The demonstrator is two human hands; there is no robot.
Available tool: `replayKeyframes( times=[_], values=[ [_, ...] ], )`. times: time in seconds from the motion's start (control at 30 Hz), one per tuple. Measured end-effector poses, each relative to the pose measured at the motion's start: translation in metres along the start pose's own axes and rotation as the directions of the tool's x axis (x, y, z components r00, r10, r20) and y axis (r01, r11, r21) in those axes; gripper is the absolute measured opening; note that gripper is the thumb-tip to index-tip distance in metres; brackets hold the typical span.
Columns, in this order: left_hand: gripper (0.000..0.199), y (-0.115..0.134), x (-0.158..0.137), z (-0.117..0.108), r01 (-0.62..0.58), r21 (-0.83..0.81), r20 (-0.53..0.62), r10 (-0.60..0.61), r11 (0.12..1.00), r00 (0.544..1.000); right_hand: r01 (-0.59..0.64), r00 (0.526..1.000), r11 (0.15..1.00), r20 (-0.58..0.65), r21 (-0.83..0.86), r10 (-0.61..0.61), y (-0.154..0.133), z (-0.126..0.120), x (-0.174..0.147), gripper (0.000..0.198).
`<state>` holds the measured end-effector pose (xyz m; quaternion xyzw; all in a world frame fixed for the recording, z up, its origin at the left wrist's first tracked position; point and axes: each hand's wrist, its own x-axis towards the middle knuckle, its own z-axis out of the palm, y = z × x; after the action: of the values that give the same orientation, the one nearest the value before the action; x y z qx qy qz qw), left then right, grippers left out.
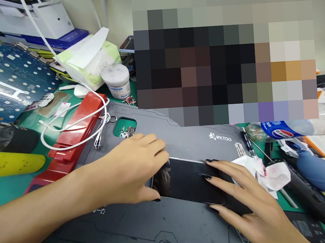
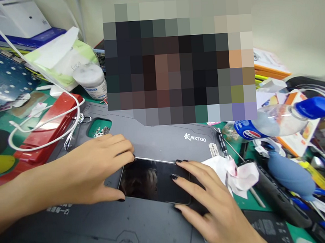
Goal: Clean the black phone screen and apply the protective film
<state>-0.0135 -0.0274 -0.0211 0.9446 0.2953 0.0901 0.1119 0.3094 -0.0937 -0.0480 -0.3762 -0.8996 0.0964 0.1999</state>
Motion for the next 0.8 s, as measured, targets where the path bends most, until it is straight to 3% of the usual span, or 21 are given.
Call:
replayKeyframes(
  times=[0.8],
  values=[
    [0.052, 0.0003, 0.0017, 0.0033, 0.013, -0.007, 0.015, -0.013, 1.0, 1.0, -0.019, 0.998, 0.999, 0.056, 0.032, 0.017, -0.0025, 0.0001, -0.0046, 0.032]
  ],
)
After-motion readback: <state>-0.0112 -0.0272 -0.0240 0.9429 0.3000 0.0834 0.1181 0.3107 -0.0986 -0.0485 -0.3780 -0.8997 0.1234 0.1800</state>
